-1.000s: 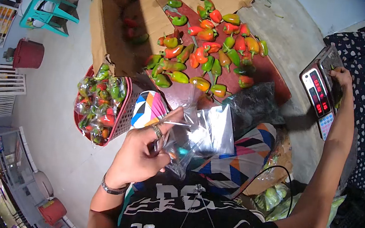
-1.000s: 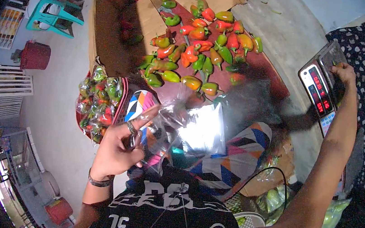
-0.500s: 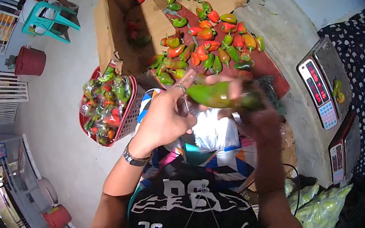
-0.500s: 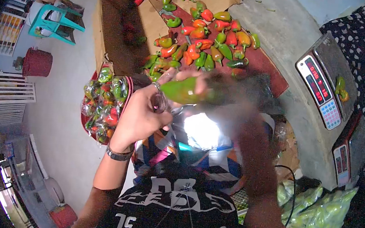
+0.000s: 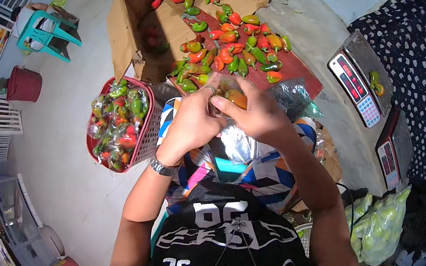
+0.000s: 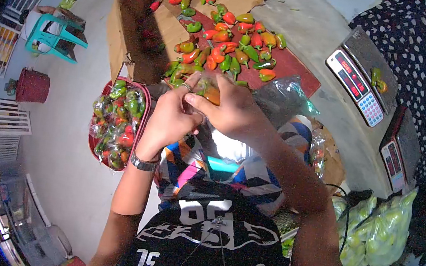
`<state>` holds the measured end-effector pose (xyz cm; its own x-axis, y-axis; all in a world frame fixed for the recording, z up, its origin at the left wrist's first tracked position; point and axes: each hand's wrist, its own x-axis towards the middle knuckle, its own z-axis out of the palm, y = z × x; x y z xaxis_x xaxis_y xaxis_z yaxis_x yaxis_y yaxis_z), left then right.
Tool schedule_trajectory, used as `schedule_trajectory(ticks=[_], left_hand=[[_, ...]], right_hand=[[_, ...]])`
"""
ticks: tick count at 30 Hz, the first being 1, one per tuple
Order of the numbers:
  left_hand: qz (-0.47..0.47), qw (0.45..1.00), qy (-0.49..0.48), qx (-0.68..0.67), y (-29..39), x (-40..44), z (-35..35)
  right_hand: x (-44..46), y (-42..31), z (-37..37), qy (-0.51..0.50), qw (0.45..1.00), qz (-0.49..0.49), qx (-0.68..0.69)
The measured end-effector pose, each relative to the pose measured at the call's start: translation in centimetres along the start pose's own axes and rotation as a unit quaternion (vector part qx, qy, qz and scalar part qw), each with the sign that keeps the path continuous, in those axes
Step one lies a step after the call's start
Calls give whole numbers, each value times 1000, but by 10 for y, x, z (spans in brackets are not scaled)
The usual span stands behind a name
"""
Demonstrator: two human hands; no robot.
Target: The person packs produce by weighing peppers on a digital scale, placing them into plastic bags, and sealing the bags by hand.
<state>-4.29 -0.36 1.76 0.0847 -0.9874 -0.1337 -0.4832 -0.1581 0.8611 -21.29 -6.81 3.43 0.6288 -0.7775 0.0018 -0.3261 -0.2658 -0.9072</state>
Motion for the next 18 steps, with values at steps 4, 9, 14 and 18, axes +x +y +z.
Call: schedule_trajectory(ticks=[4,9,14,18], left_hand=[[10,999,-22,-30,-3,-2,-2],[25,998,-28,-41,4,-5,0],[-39,995,77,40,23,2,-16],[89,954,187,216,27,14,-15]], right_hand=[[-1,15,4,40,989,-47,-132],[-4,50,14,172,916,-236,-275],[-22,32,-15,133,830,-327,-431],[-16,29,-34,71,820,-328,-464]])
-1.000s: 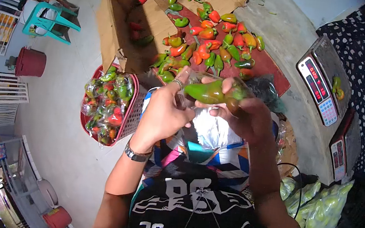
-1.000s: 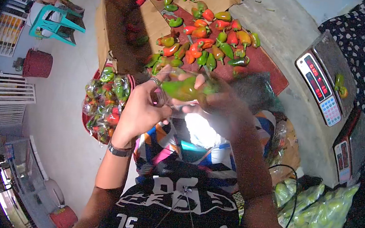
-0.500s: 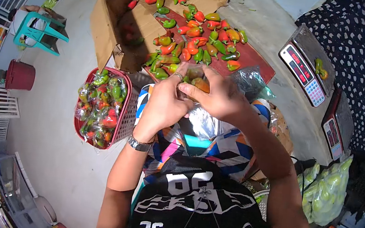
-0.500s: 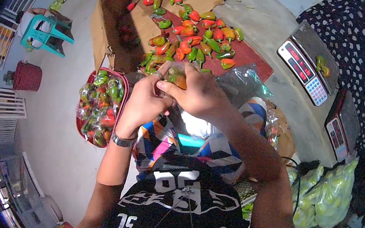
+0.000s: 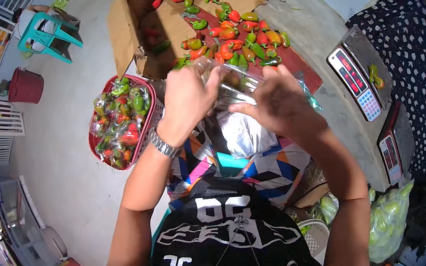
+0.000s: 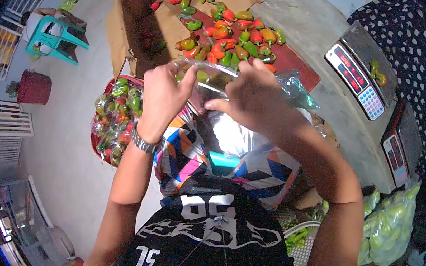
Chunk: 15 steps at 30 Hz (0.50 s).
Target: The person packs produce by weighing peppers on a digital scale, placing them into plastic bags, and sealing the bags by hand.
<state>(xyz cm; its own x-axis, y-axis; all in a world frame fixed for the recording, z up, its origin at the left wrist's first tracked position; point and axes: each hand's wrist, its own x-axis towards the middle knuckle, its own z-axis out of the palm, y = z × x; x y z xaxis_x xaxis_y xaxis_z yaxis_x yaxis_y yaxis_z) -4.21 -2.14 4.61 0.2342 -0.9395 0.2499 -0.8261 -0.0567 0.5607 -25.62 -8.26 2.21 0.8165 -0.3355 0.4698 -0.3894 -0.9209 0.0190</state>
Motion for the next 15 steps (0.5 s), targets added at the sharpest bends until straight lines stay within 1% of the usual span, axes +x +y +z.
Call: schedule_trajectory(ticks=[3,4,5,6,8,9,10,11,13,14,15], left_hand=[[20,999,-30,4,0,10,-14],[65,998,-24,-10,1,11,-15],[101,993,-54,17,-1,13,-17],[138,986,-83,43,-2,16,-21],[211,973,-89,16,1,21,-36],[173,979,-91,56,19,21,-57],[167,981,-96,38,19,22,-59],[161,982,-99,20,16,23,-60],[114,974,-159,115,11,25,-61],[92,965,-184,161,10,29,-61],[102,983,-127,88,7,28,-67]], right_hand=[[5,13,-17,11,999,-20,-49],[11,11,-36,20,997,-25,-67],[15,10,-48,30,995,-32,-86],[18,8,-53,7,999,2,-49],[22,2,-59,-37,996,73,24],[22,4,-58,-24,997,66,27],[21,6,-57,-12,998,60,30],[18,15,-53,37,999,10,0],[26,15,-58,37,998,-31,-26],[33,15,-66,-14,999,-21,-24],[39,14,-71,-68,997,-9,-19]])
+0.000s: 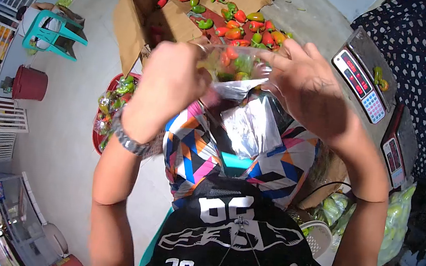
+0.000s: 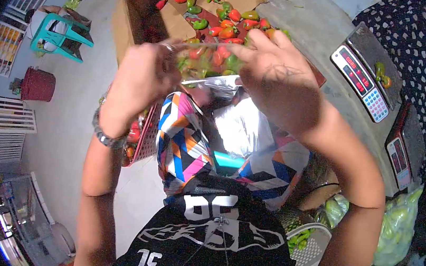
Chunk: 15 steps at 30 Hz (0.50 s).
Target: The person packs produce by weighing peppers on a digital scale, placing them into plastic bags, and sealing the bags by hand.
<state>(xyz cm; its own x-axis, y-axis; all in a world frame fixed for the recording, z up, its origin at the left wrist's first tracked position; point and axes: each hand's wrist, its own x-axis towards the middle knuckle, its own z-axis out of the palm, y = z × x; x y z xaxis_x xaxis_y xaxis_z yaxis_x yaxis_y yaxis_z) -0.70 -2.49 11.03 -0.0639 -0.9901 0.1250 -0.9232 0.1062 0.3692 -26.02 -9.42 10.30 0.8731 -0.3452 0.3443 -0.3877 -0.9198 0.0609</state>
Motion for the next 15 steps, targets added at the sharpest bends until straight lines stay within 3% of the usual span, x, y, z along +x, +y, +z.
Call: schedule_trajectory(ticks=[1,2,4,8,10,13,15], left_hand=[[10,999,40,-7,-1,-4,2],[23,996,86,-11,-3,-6,4],[-3,999,-16,29,-9,-11,13],[-40,998,2,43,-9,-5,-12],[-37,998,23,42,-10,-2,-21],[-35,999,28,3,2,1,-44],[-1,997,54,62,-7,1,-40]], right_hand=[[-1,-4,7,55,996,43,54],[0,-2,7,43,999,6,33],[1,3,5,18,999,-34,13],[0,13,5,-28,998,2,47],[7,24,-2,-3,999,-53,8],[11,21,-15,9,998,-20,54],[12,22,-19,19,998,-19,60]])
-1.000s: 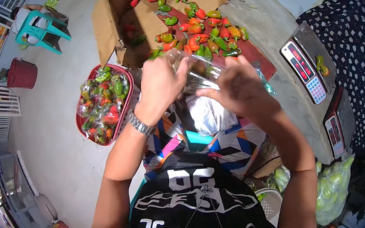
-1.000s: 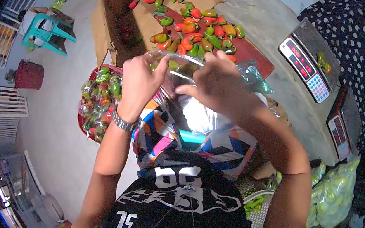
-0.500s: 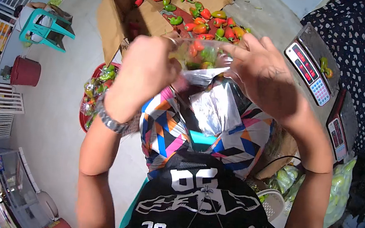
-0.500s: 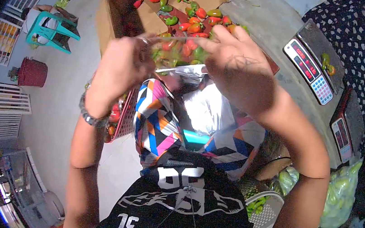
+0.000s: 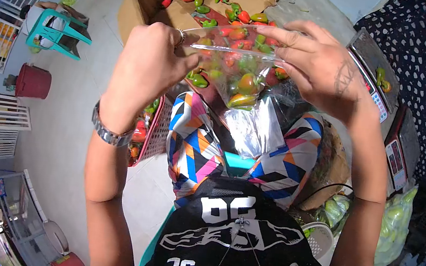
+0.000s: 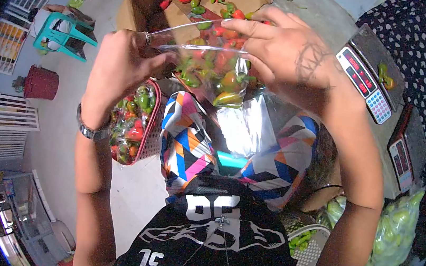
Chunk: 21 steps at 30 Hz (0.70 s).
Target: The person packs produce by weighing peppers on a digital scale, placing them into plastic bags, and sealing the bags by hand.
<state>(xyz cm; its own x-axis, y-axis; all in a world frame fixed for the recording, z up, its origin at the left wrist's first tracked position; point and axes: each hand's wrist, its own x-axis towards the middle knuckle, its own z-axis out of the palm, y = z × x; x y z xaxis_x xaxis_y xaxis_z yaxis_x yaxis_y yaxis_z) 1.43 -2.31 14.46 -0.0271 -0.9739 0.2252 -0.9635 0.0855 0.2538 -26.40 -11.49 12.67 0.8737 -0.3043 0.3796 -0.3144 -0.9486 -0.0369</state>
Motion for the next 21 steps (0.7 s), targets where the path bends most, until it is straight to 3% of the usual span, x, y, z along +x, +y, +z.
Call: schedule_trajectory(ticks=[5,11,13,15,18,20,21], left_hand=[[6,1000,2,-25,-6,2,14],[59,989,20,-134,-1,20,29],[104,977,16,-185,18,28,42],[191,974,45,-112,32,36,57],[137,974,-10,-183,31,45,66],[123,968,3,-220,29,46,64],[123,960,-17,-251,32,45,61]], right_hand=[[-4,9,-8,-30,999,15,34],[2,15,10,127,979,56,146],[14,9,17,130,973,34,189],[23,3,20,158,964,31,214],[20,10,30,244,944,48,215],[19,0,51,314,833,105,444],[13,-2,58,244,822,133,497]])
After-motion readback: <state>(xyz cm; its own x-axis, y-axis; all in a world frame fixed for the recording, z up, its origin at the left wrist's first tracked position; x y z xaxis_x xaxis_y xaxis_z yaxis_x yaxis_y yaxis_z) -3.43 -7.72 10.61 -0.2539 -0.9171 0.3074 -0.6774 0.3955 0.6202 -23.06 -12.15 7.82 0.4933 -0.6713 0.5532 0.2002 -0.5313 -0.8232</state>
